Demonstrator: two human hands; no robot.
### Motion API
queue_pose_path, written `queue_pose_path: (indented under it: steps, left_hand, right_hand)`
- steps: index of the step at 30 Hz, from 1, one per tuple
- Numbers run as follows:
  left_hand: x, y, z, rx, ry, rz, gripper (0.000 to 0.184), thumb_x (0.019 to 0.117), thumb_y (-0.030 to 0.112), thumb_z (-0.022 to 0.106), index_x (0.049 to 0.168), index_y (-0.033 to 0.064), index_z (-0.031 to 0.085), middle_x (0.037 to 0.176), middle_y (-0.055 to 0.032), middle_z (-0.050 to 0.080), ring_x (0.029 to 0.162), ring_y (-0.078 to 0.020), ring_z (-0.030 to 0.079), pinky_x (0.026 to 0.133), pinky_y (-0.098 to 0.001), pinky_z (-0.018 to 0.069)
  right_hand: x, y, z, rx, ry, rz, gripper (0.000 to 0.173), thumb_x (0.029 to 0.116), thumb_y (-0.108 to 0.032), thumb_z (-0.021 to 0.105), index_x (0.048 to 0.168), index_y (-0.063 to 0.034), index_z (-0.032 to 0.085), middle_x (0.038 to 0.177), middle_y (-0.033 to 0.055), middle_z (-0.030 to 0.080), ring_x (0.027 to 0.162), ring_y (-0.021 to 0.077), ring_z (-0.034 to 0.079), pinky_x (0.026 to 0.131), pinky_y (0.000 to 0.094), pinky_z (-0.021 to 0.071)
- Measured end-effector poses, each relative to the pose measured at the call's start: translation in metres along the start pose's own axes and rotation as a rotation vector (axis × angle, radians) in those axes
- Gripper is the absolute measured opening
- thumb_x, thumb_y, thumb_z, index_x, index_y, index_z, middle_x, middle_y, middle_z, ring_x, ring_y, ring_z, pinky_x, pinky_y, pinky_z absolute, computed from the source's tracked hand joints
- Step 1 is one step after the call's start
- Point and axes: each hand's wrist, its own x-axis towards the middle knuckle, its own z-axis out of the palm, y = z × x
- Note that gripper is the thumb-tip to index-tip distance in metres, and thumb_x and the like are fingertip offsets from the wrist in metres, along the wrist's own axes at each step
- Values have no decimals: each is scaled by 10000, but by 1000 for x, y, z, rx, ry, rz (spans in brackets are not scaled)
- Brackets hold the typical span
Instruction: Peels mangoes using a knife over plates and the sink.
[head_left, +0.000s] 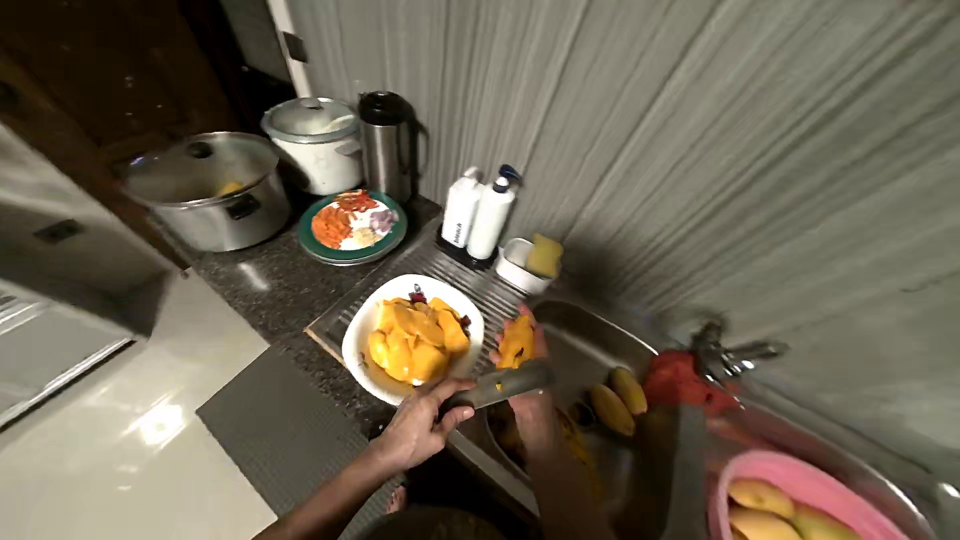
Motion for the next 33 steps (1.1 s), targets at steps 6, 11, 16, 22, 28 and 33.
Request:
queue_pose_path:
  steps: [6,11,16,22,28,33]
  left_hand:
    - [30,22,52,68,-114,156,399,1020,409,596,1364,216,647,1308,-49,669,1134,-175,675,954,-439,573]
    - [42,42,87,153,-197,276,381,1013,407,610,1341,220,662,1296,-63,676,1073,-211,704,860,-470,602]
    - [51,65,113,217,-274,336,379,1018,415,602,1346,233,654,1311,-75,667,1043,-237,711,826,-484,602]
    - [74,89,113,192,-385,178,473,1037,440,550,1454,216,560,1398,-77,616,1204,-227,646,1010,-488,531]
    - [78,85,96,-714,-669,-303,514,1095,300,408,1597,303,297,1060,-55,688,644,-88,581,500,-212,456]
    - [68,53,108,-562,-610,-580,455,1093,402,443,1519,244,439,953,-30,706,625,-79,580,514,-212,453]
  right_hand:
    - [-43,-27,-67,91,123,-131,361,1104,-329,319,1401,-163,438,1076,48,654,820,166,689,620,311,596]
    - [-97,-50,-95,233,296,-90,379,1113,-342,264,1273,-122,529,1022,58,674,881,170,686,722,337,600]
    - [-127,-48,-113,427,415,-10,430,1085,-403,278,1105,-121,602,927,55,693,833,166,687,710,367,599]
    - [-132,-53,-115,312,456,136,466,1105,-385,218,1117,-59,550,793,98,654,632,184,662,530,343,577]
    - [-127,-51,-168,405,127,4,585,1095,-461,153,1369,-81,504,1063,135,669,794,229,691,586,346,590]
    - [-120,-51,-194,446,226,16,433,1114,-352,228,1313,-83,503,1139,143,677,949,269,719,660,378,626]
